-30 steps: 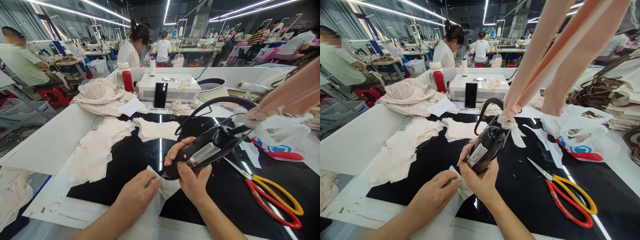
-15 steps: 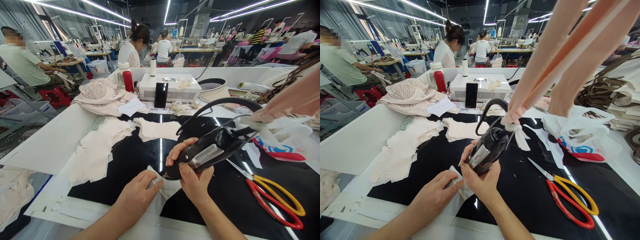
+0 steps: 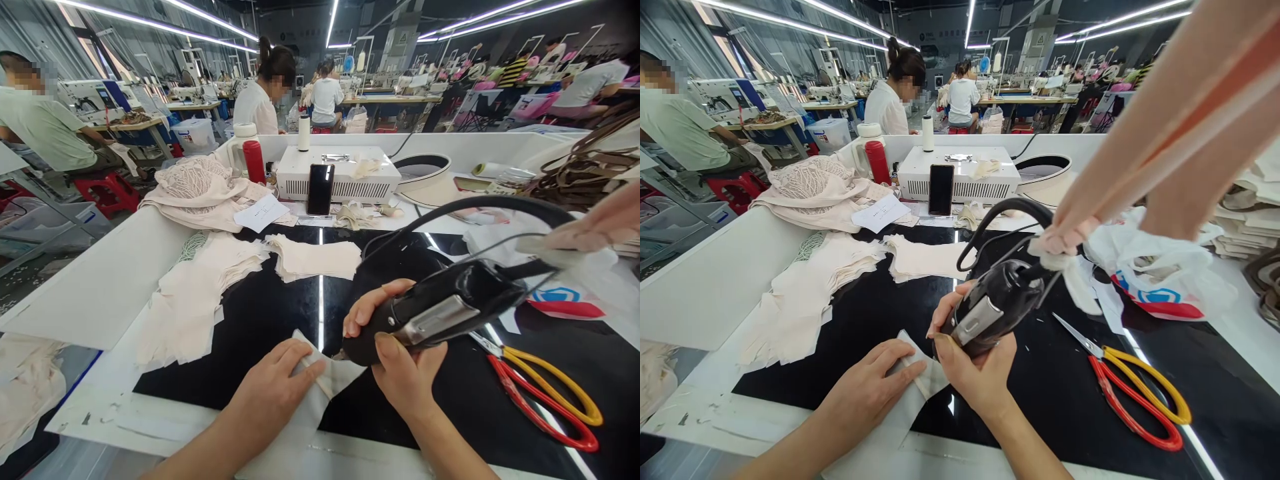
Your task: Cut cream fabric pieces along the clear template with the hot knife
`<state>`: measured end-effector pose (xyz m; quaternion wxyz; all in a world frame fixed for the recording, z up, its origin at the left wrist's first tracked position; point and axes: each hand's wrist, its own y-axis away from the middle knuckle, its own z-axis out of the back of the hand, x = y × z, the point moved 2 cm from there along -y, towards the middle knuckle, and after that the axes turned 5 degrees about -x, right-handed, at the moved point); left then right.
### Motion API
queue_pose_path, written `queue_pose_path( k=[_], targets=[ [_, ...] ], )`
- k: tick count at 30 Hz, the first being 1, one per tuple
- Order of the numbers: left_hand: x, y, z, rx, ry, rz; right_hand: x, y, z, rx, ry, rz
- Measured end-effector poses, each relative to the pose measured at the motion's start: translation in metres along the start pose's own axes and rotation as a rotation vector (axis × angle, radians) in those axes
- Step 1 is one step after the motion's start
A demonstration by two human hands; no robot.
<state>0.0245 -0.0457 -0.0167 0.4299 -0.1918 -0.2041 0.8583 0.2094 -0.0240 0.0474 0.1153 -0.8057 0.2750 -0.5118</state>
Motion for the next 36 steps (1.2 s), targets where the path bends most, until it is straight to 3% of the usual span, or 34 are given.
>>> queue_pose_path(
  k=[14, 22, 36],
  targets=[
    [-0.010, -0.013, 0.009, 0.088, 0.000, 0.001, 0.020, 0.014, 0.022, 0.013, 0.013, 0.036],
    [-0.036, -0.026, -0.007, 0.104, 0.105, 0.021, 0.019, 0.015, 0.022, -0.003, 0.058, 0.035],
    [-0.036, -0.014, -0.013, 0.137, 0.091, 0.008, 0.017, 0.008, 0.028, -0.033, 0.018, 0.051]
  ],
)
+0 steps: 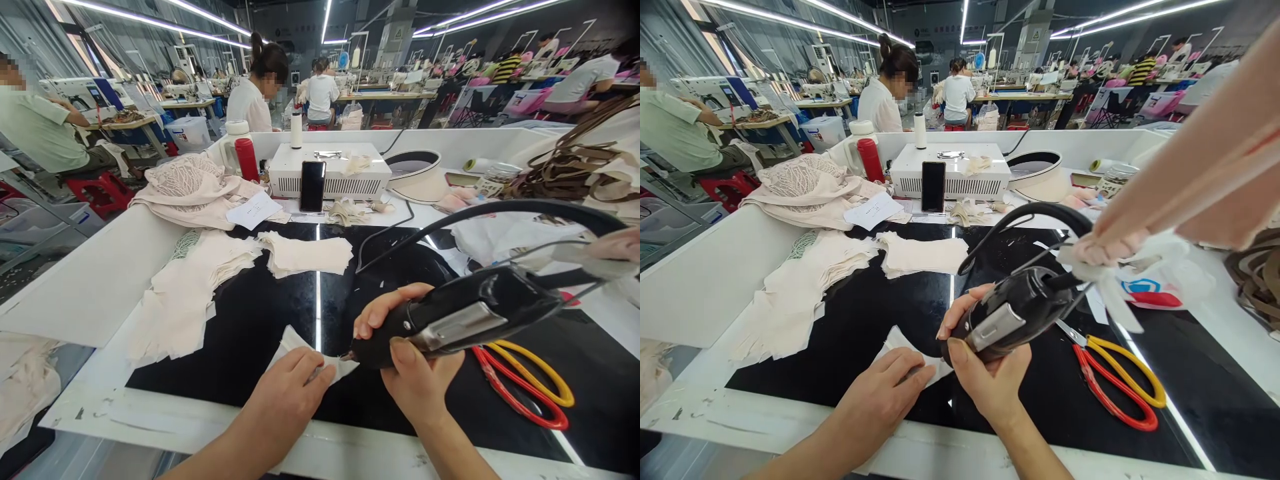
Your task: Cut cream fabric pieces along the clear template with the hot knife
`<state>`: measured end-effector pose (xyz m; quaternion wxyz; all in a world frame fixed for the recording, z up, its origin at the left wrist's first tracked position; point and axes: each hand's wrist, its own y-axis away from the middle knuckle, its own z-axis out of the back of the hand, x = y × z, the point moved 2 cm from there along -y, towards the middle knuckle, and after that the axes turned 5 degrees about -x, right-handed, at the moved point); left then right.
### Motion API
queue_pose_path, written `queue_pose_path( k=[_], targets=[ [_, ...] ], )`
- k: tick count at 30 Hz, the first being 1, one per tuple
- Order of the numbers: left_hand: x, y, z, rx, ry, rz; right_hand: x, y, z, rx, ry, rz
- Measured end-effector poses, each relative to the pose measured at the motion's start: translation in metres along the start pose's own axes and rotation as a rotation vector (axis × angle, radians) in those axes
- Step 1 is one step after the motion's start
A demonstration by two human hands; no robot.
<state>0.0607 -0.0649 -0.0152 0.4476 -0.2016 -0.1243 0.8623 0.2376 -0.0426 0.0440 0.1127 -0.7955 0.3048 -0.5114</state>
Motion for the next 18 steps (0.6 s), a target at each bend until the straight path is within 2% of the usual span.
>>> queue_pose_path(
  k=[12, 18],
  targets=[
    [-0.0006, 0.0038, -0.0001, -0.006, 0.041, 0.027, -0.0022, 0.0019, -0.0027, 0.011, 0.036, -0.014],
    [0.0006, 0.0052, -0.0014, -0.012, 0.069, 0.048, -0.0045, 0.0023, -0.0084, 0.008, -0.014, -0.024]
  ],
)
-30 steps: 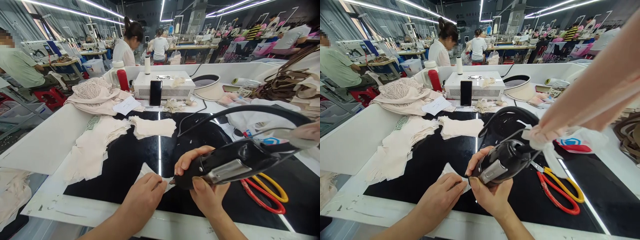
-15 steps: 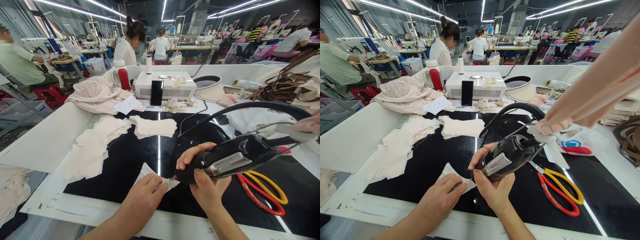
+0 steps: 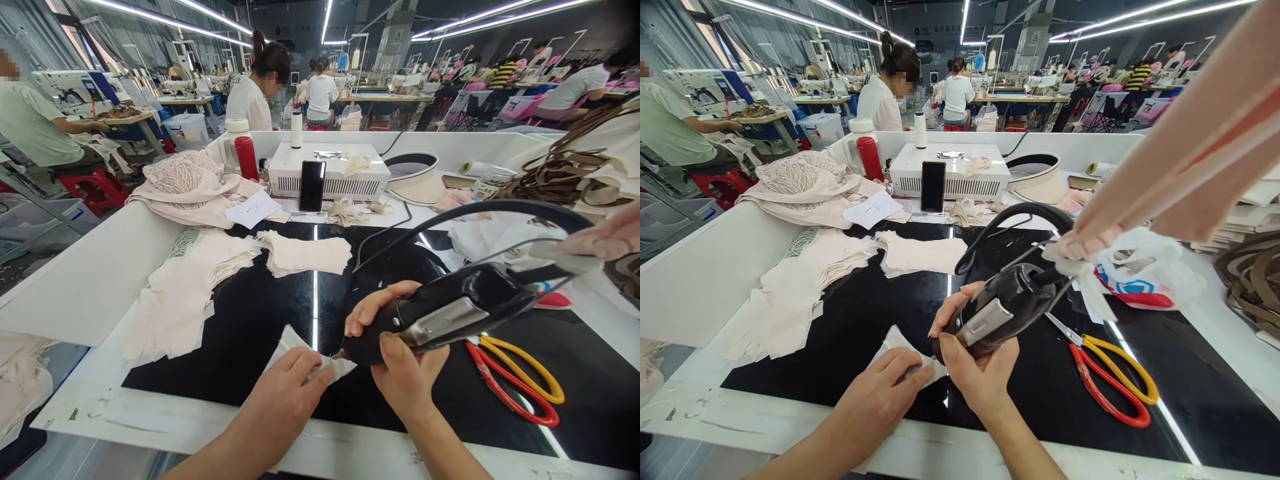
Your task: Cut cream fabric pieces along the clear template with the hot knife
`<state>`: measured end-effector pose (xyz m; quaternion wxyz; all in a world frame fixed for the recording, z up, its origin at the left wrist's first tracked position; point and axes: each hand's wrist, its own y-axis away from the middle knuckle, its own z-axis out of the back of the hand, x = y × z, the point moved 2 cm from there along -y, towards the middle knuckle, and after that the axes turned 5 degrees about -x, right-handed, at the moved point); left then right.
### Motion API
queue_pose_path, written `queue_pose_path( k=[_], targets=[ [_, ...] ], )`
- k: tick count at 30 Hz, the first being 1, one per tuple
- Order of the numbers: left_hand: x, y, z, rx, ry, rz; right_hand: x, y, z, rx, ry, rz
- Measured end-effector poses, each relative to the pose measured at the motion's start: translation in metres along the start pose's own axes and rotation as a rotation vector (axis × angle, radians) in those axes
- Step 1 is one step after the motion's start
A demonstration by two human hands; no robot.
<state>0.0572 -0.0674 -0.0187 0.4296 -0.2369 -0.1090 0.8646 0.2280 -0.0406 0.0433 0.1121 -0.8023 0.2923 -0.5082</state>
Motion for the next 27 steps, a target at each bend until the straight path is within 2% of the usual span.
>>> queue_pose_path(
  k=[9, 17, 27],
  targets=[
    [0.002, -0.001, 0.001, 0.016, 0.040, 0.019, -0.005, 0.002, -0.009, -0.009, -0.014, -0.035],
    [0.003, -0.001, 0.000, -0.006, -0.015, -0.025, -0.009, 0.002, -0.017, 0.007, -0.076, -0.039],
    [0.001, -0.001, 0.001, -0.032, -0.082, -0.083, -0.010, -0.001, -0.025, -0.071, -0.053, -0.046]
  ],
)
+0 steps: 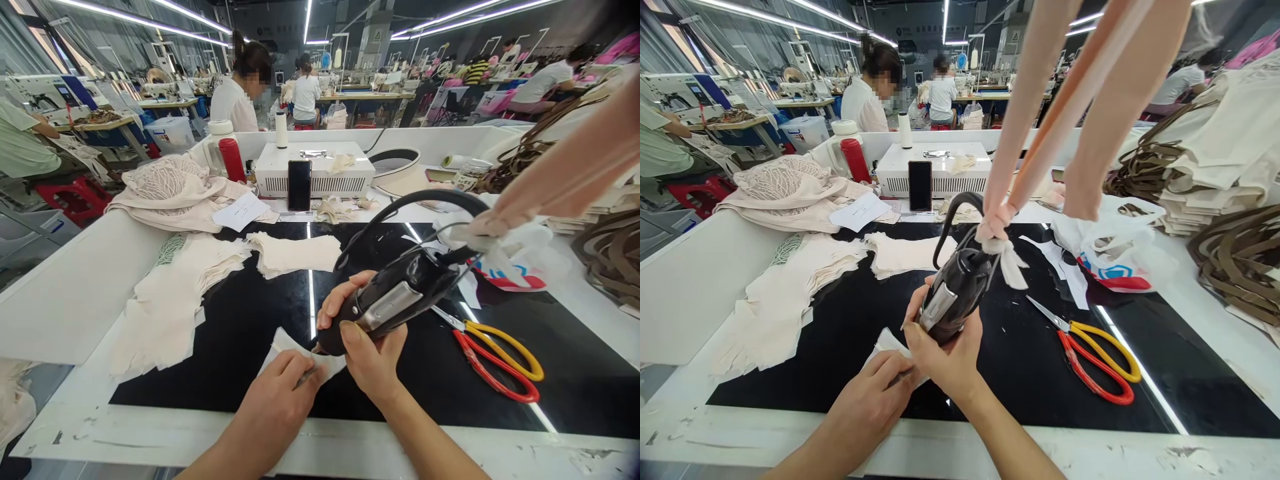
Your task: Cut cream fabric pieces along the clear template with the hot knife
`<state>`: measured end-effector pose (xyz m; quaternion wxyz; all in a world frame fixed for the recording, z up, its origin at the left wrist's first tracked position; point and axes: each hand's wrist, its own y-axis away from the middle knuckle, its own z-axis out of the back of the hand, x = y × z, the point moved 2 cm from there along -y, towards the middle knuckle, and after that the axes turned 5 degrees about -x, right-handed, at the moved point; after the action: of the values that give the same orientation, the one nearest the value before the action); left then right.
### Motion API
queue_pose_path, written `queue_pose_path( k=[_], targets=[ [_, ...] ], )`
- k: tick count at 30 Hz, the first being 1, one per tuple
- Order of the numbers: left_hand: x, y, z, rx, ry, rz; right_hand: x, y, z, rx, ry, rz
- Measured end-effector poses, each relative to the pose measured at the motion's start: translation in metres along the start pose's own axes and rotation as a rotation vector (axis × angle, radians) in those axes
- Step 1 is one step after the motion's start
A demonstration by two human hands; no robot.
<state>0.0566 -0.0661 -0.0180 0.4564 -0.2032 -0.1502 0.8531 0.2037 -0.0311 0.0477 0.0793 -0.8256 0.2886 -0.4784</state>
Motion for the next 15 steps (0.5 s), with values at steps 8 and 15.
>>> queue_pose_path(
  k=[8, 15],
  targets=[
    [0.000, -0.002, -0.002, -0.049, -0.033, -0.030, -0.004, 0.000, -0.003, 0.020, 0.040, -0.004],
    [0.013, -0.004, -0.013, -0.234, -0.053, -0.072, -0.005, 0.001, 0.015, -0.008, 0.090, -0.073]
  ],
)
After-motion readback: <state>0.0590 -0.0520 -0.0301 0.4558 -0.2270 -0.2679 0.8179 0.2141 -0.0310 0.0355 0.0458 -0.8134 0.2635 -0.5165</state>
